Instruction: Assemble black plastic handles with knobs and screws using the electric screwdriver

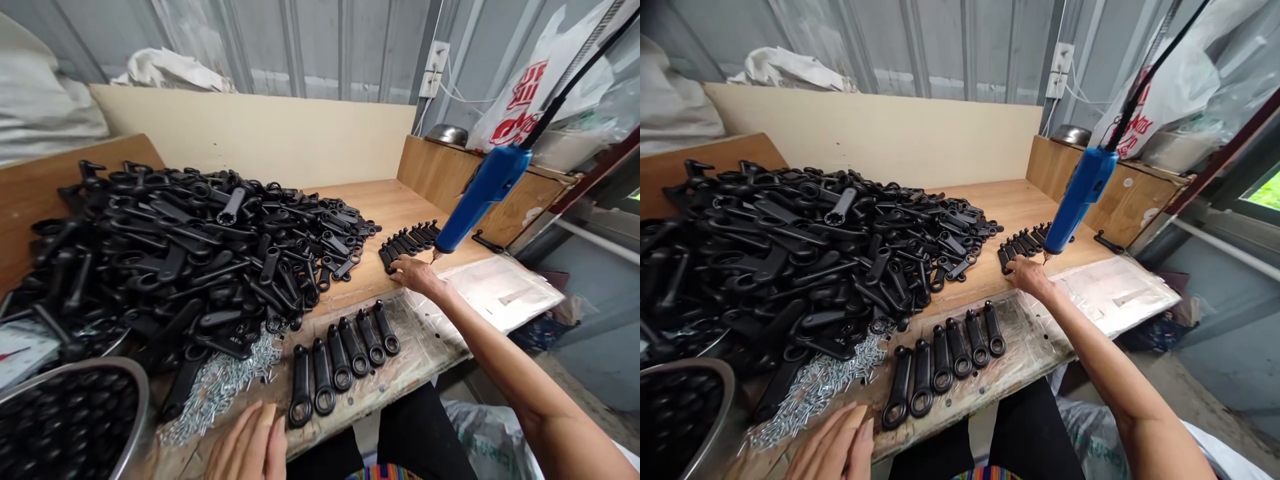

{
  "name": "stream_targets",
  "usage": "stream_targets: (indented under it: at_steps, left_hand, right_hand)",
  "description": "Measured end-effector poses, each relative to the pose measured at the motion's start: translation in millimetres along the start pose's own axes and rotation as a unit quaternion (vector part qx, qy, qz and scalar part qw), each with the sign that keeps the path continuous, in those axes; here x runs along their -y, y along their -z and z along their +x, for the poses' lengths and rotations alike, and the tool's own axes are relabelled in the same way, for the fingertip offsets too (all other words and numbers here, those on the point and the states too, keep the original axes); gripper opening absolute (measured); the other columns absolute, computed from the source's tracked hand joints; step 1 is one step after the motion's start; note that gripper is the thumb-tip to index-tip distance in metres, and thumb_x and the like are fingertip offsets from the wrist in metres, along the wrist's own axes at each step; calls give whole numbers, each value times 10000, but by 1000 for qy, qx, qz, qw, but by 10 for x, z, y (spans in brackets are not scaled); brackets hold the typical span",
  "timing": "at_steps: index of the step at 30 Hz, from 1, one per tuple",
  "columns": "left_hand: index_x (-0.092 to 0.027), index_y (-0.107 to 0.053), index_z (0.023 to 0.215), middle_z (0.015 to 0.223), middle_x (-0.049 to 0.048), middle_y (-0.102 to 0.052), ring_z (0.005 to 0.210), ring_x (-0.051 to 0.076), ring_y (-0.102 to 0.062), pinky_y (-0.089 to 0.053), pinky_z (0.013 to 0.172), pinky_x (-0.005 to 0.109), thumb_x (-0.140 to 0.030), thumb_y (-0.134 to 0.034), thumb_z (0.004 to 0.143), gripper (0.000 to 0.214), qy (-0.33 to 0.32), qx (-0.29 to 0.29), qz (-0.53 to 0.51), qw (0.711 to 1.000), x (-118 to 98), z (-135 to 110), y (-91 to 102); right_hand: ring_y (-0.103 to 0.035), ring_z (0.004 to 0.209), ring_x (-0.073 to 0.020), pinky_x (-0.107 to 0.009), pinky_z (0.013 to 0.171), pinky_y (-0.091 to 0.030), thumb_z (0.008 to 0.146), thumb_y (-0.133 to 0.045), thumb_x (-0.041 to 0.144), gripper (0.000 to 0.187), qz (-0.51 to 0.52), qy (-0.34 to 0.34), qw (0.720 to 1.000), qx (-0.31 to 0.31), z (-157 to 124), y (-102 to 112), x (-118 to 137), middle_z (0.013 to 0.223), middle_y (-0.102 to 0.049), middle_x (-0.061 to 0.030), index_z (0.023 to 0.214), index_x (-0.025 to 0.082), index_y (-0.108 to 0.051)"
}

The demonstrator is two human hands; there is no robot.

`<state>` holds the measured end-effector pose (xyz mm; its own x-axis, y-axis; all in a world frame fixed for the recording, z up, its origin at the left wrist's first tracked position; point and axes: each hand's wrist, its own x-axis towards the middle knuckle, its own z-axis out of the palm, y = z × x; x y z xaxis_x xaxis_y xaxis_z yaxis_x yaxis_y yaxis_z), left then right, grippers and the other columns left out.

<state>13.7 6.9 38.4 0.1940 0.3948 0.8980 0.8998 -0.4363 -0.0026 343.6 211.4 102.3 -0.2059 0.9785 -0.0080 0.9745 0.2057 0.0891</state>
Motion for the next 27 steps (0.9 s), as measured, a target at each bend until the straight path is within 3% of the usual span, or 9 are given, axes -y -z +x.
stream_targets:
  at_steps: [7,13,19,27]
  left_hand:
    - [-36,-632,824,689,129,-683,676,225,-648,-464,659,310,-40,-645,723,102,0,-1,-1,1000,-20,23,-11]
    - [-61,-637,877,731,110,-690,723,219,-654,-471,710,304,-20,-683,673,213,9,14,11,1000,-10,-38,1]
    - [-55,-631,897,759,117,-691,739,223,-654,-473,715,316,-9,-673,680,225,9,32,8,999,-22,-48,15]
    - [-101,-649,846,723,85,-696,682,191,-650,-466,688,284,-100,-677,713,136,-7,-7,5,1000,98,-137,-60]
  right_hand:
    - [-492,1033,-210,-230,715,-369,789,-532,97,197,-15,80,996,35,127,-51,-131,974,-598,-44,734,221,-676]
    - [-558,827,-169,-235,610,-351,853,-490,247,201,21,65,997,28,60,-4,-90,902,-596,-53,841,197,-684]
    - [-584,802,-172,-236,604,-362,845,-504,288,209,59,44,997,24,-432,2,39,963,-591,-53,944,217,-675]
    - [-593,851,-161,-227,702,-429,879,-469,282,202,79,99,991,36,-1210,-17,275,985,-587,-63,916,201,-650]
